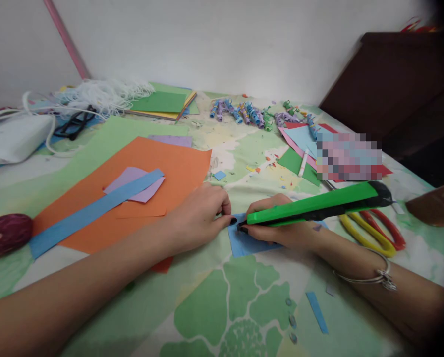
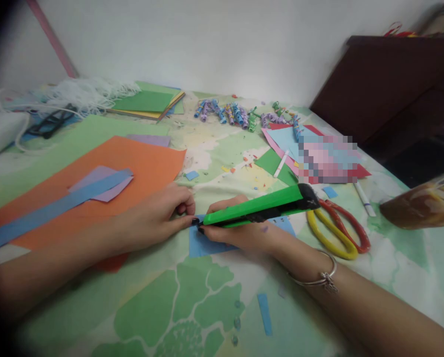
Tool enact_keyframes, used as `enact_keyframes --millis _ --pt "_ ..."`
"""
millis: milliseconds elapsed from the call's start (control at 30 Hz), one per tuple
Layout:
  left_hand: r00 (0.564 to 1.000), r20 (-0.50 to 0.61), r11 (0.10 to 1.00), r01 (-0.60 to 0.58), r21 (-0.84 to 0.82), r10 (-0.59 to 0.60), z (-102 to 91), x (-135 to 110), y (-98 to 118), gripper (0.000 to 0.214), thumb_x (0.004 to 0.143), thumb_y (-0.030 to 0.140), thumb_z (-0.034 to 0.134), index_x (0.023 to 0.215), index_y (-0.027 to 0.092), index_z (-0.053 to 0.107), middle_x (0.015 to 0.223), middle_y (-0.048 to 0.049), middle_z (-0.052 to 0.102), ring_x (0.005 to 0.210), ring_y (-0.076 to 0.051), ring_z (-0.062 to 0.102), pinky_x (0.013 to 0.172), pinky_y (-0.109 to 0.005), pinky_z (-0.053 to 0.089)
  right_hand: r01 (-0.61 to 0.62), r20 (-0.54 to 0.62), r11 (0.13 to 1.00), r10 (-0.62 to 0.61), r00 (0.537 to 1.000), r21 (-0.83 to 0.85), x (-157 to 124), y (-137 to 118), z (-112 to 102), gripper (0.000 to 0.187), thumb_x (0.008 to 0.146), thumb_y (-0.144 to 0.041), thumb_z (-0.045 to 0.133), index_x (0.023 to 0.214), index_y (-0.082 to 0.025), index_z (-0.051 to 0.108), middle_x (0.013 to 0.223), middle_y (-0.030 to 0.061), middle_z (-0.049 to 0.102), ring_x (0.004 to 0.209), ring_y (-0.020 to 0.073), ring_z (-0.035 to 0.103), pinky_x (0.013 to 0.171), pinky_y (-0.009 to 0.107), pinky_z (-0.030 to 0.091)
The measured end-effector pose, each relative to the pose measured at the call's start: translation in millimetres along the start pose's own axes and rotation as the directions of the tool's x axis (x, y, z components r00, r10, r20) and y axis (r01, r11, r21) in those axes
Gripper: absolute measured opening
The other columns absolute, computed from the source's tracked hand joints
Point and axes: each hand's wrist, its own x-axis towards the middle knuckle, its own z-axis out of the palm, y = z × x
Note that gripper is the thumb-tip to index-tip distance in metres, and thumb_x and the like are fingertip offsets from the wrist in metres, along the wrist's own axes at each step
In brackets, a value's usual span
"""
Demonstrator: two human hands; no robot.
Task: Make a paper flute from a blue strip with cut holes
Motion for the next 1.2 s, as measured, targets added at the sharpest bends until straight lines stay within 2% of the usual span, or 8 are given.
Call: enact_keyframes --millis 200,400,567,733,867,967,1200 --pt "1.000 -0.007 1.000 0.002 0.004 -0.002 0.6 0.7 -0.4 0.007 0.079 0.021 0.054 0.072 0.017 0.054 0.077 -0.0023 0.054 0.079 -0.018 0.047 0.066 -0.030 0.036 -0.005 -0.011 1.000 0.005 1.000 -0.028 -1.3 0.7 0.2 0.015 0.077 -0.024 0.057 0.067 -0.014 0.063 0.055 -0.0043 0.051 0.052 0.0063 0.041 0.047 0.017 0.033" --pt "1.000 -0.001 1.000 0.008 0.002 -0.008 -0.6 0.3 1.0 0.008 0.079 0.020 0.054 0.071 0.018 0.053 0.077 -0.0022 0.054 0.078 -0.017 0.048 0.066 -0.029 0.036 -0.004 -0.003 0.999 0.004 1.000 -0.042 -0.2 -2.3 0.2 0.013 0.075 -0.022 0.057 0.066 -0.014 0.063 0.053 -0.0046 0.049 0.050 0.0061 0.039 0.046 0.018 0.030" --pt "1.000 -0.013 1.000 -0.011 0.000 0.011 0.9 -0.1 0.2 0.007 0.079 0.020 0.053 0.072 0.017 0.053 0.078 -0.0031 0.055 0.080 -0.018 0.048 0.067 -0.031 0.037 -0.075 -0.033 0.995 0.073 0.997 -0.067 0.8 -3.5 0.5 0.015 0.074 -0.023 0.058 0.064 -0.014 0.063 0.050 -0.0041 0.050 0.048 0.0064 0.039 0.044 0.018 0.030" --pt "0.998 -0.036 0.992 0.058 0.113 -0.055 0.8 -2.7 6.6 0.008 0.076 0.017 0.052 0.069 0.018 0.052 0.073 -0.0024 0.056 0.079 -0.020 0.049 0.072 -0.036 0.034 -0.041 -0.006 0.992 0.040 0.999 -0.116 -1.4 -9.3 -2.1 0.013 0.075 -0.025 0.061 0.068 -0.015 0.066 0.055 -0.0031 0.056 0.051 0.0070 0.044 0.046 0.018 0.032" --pt "0.995 -0.011 0.984 0.102 0.143 -0.101 -1.6 -6.2 10.7 0.010 0.075 0.017 0.051 0.065 0.017 0.050 0.070 -0.0015 0.056 0.077 -0.020 0.049 0.074 -0.038 0.031 -0.083 0.003 0.997 0.083 0.997 -0.010 -0.2 -9.1 -2.3 0.015 0.077 -0.023 0.058 0.064 -0.015 0.060 0.049 -0.0042 0.053 0.046 0.0061 0.045 0.043 0.017 0.033" --pt "0.997 -0.010 0.984 0.077 0.161 -0.076 -1.0 -6.5 8.8 0.012 0.078 0.022 0.051 0.066 0.017 0.049 0.072 -0.0019 0.056 0.078 -0.021 0.048 0.074 -0.038 0.031 -0.116 0.058 0.988 0.111 0.992 0.104 1.9 -4.6 -2.2 0.016 0.079 -0.025 0.057 0.068 -0.015 0.060 0.046 -0.0050 0.051 0.043 0.0063 0.046 0.041 0.017 0.035" --pt "0.998 -0.007 0.980 0.060 0.189 -0.060 1.7 -4.4 3.9 0.017 0.080 0.029 0.053 0.069 0.017 0.050 0.073 -0.0020 0.056 0.079 -0.021 0.048 0.070 -0.036 0.030 -0.036 0.067 0.996 0.030 0.997 0.085 0.8 2.1 -2.2 0.014 0.081 -0.022 0.055 0.071 -0.014 0.060 0.047 -0.0050 0.053 0.044 0.0062 0.049 0.043 0.016 0.037"
